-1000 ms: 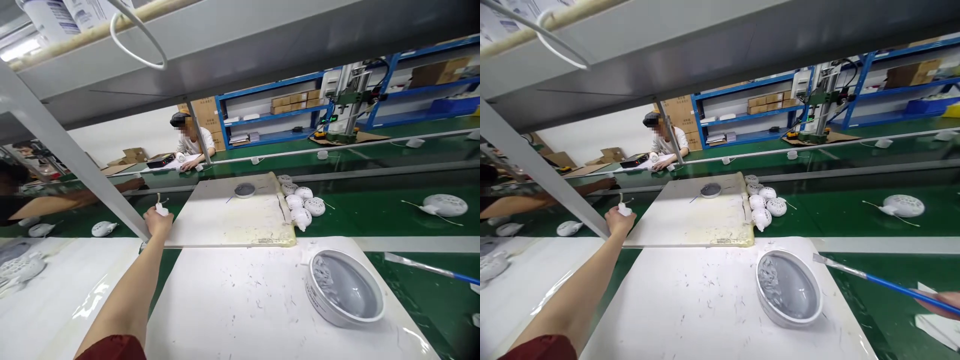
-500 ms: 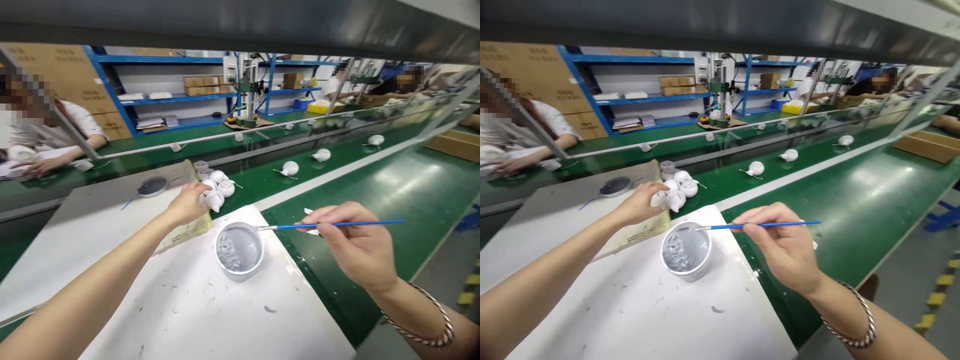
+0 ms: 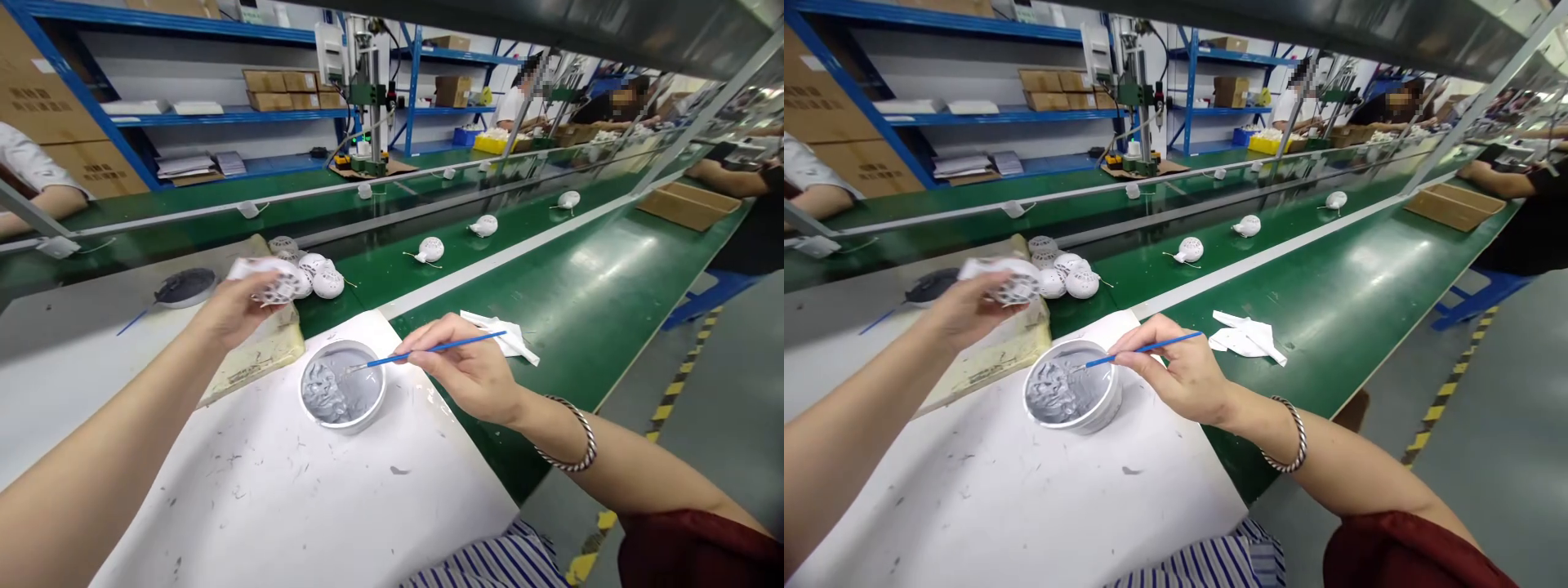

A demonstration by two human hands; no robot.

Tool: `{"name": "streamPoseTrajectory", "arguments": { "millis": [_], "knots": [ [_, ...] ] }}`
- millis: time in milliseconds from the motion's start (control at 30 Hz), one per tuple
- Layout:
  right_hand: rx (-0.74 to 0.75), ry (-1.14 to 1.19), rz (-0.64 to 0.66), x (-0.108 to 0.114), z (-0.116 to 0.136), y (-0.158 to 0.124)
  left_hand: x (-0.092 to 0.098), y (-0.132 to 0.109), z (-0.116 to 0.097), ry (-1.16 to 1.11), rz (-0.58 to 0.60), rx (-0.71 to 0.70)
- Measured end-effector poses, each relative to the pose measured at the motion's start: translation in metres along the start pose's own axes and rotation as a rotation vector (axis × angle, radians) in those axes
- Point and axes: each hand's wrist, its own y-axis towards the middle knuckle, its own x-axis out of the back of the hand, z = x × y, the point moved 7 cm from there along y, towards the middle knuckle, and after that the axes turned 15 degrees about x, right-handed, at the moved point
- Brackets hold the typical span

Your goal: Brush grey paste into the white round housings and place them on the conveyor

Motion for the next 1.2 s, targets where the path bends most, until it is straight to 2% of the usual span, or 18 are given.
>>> {"name": "streamPoseTrajectory", "arguments": {
  "millis": [67,133,233,367,467,567,733,900,1033,1200],
  "knots": [
    [0.013,-0.035,0.054,-0.007,-0.004,0.001,0.018,-0.026,0.003,-0.277,-0.045,0.062],
    [0.033,-0.080,0.110,-0.014,-0.006,0.001,0.027,-0.051,0.015,-0.501,-0.062,0.164],
    [0.067,-0.149,0.184,-0.021,-0.007,0.000,0.027,-0.082,0.039,-0.676,-0.031,0.314],
    [0.061,-0.175,0.220,-0.028,-0.009,0.000,0.020,-0.106,0.060,-0.765,0.000,0.339],
    [0.017,-0.142,0.199,-0.030,-0.012,0.001,0.016,-0.115,0.067,-0.724,-0.041,0.325],
    [-0.080,-0.058,0.141,-0.031,-0.017,0.001,0.009,-0.119,0.066,-0.704,-0.026,0.335],
    [-0.273,0.188,-0.045,-0.028,-0.030,0.000,0.004,-0.126,0.067,-0.726,-0.027,0.414],
    [-0.407,0.319,-0.198,-0.018,-0.041,-0.001,0.009,-0.124,0.072,-0.727,-0.073,0.395],
    [-0.452,0.380,-0.252,-0.011,-0.045,-0.003,0.011,-0.121,0.074,-0.768,-0.079,0.387],
    [-0.486,0.402,-0.286,-0.010,-0.049,-0.005,0.009,-0.127,0.071,-0.837,-0.109,0.445]
  ]
}}
